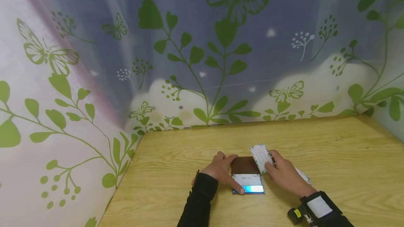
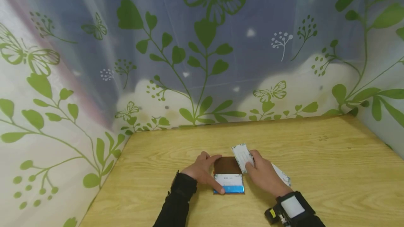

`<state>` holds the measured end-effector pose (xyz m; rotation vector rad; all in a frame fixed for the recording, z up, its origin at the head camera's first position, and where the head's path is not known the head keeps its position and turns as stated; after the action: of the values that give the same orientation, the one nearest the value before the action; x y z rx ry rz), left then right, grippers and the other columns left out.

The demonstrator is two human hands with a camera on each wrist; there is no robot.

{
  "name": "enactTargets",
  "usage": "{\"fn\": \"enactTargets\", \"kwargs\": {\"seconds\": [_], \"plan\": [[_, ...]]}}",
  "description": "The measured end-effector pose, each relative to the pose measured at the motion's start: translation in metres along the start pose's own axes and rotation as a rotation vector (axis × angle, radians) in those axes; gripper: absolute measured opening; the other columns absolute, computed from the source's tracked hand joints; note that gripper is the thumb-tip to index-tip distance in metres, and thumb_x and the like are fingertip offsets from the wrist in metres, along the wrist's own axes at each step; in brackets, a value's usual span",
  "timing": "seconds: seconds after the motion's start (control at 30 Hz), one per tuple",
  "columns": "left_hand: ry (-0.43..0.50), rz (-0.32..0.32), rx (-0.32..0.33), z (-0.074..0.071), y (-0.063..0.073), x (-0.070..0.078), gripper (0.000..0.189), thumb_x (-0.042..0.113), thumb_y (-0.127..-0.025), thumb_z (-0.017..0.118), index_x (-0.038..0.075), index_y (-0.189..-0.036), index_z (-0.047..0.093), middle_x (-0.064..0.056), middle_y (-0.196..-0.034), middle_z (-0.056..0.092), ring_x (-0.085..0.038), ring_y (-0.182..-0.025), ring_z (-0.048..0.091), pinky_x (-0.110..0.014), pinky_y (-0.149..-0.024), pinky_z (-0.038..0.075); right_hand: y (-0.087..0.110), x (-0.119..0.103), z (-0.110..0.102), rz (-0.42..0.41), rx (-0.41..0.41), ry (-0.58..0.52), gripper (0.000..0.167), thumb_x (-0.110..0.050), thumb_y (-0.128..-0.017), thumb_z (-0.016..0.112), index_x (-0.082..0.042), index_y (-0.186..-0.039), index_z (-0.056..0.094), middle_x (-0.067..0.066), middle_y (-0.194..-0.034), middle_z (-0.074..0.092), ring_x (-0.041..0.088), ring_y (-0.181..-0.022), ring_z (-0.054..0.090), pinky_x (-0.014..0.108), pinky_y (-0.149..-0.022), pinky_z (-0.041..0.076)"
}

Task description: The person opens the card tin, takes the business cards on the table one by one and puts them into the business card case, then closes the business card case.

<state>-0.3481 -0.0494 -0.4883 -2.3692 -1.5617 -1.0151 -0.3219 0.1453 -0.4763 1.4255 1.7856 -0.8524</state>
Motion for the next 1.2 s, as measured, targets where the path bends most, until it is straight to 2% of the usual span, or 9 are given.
{"fn": "enactTargets", "kwargs": {"seconds": [0.17,0.4,0.7,1.2], "plan": [[0.011,0.002,0.005,0.000,0.000,0.000,0.117,0.043,-0.063,0.101,0.025,-0.161,0.040,-0.003,-0.115,0.033,-0.020,-0.102,0.034,-0.030,-0.077,0.044,0.001,-0.003,0.001,-0.015,-0.004,0.006,0.039,-0.010,-0.105,0.051,0.000,-0.142,0.043,0.005,-0.079,0.056,0.017,-0.066,0.052,0.028,-0.056,0.042],[0.004,0.006,0.003,-0.001,0.000,0.000,0.116,0.042,-0.064,0.100,0.026,-0.161,0.039,-0.003,-0.113,0.032,-0.020,-0.100,0.035,-0.030,-0.075,0.042,-0.001,-0.007,0.005,-0.048,-0.024,-0.030,0.037,-0.007,-0.105,0.056,0.001,-0.140,0.046,0.010,-0.099,0.064,0.016,-0.074,0.059,0.028,-0.062,0.049],[0.002,-0.006,0.008,-0.001,-0.001,-0.001,0.117,0.045,-0.063,0.100,0.027,-0.161,0.040,-0.002,-0.115,0.035,-0.020,-0.101,0.037,-0.031,-0.077,0.044,-0.001,-0.010,0.011,-0.096,-0.075,-0.091,0.042,-0.008,-0.104,0.062,-0.001,-0.141,0.046,0.005,-0.082,0.063,0.015,-0.065,0.061,0.028,-0.057,0.047],[0.017,-0.004,0.012,-0.001,-0.002,-0.001,0.114,0.041,-0.063,0.100,0.026,-0.160,0.042,-0.002,-0.114,0.033,-0.021,-0.101,0.035,-0.032,-0.076,0.041,0.002,-0.012,0.023,-0.131,-0.196,-0.037,0.033,-0.007,-0.103,0.063,0.002,-0.134,0.054,0.003,-0.086,0.066,0.009,-0.061,0.054,0.025,-0.055,0.044]]}}
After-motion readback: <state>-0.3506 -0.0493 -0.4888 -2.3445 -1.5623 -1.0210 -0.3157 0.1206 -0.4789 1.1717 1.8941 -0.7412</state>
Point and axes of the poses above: each hand's wrist, its own y-axis away from the middle knuckle, its own z-axis out of the palm, x = y × z, the point moved 10 cm from there along -y, towards the middle knuckle
